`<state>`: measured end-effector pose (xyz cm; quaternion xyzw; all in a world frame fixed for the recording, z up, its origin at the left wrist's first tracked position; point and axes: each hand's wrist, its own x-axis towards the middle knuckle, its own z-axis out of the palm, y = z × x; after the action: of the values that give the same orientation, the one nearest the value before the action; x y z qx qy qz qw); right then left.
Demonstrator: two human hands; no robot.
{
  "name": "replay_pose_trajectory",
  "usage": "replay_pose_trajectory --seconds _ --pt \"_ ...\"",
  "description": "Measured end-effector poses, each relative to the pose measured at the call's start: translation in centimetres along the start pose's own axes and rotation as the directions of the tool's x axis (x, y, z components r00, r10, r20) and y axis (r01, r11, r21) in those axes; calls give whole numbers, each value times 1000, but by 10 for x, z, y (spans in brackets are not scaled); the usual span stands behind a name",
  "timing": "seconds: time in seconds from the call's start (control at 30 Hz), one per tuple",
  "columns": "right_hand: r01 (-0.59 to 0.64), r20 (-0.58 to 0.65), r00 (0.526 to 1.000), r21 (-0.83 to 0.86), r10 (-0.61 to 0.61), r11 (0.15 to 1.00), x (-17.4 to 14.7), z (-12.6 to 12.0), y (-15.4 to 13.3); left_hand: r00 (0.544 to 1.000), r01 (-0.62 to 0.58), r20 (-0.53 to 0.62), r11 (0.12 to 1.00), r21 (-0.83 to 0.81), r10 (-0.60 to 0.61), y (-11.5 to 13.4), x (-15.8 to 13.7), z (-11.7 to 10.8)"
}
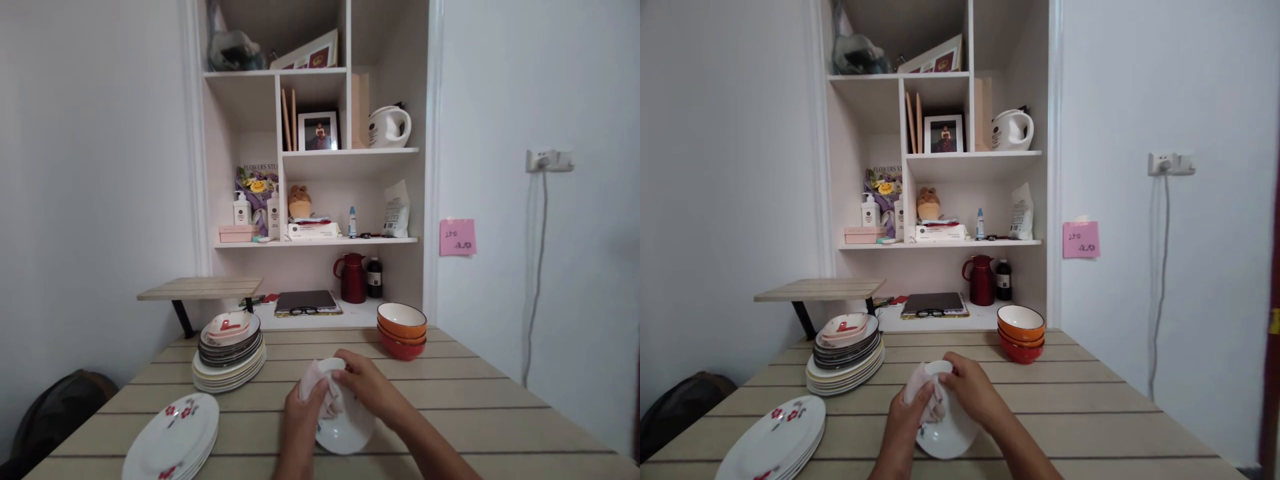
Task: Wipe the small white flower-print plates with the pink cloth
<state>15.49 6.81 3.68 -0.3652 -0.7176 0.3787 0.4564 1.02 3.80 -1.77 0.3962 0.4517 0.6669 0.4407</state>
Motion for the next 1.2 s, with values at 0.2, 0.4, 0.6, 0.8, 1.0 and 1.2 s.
replay_pose_trajectory --seconds 0.2,0.4,0.6,0.8,1.0,1.2 --pt "-65 -208 968 347 144 936 -21 19 25 998 58 29 992 -110 -55 -7 1 3" --pt "-8 -331 909 594 253 804 -24 34 16 992 124 13 962 -244 -125 -3 -2 10" --pt "77 -393 863 724 318 686 -24 35 11 988 153 22 954 -257 -152 -5 -4 19" --pt "-117 -149 942 695 301 709 -25 19 12 991 127 -9 956 -265 -134 -4 -4 13" --pt "17 -177 984 170 14 985 -22 -5 8 996 78 50 979 -187 -70 1 -1 2" --pt "89 -112 989 -64 -96 994 -24 1 6 996 47 83 987 -154 -34 5 -4 -1"
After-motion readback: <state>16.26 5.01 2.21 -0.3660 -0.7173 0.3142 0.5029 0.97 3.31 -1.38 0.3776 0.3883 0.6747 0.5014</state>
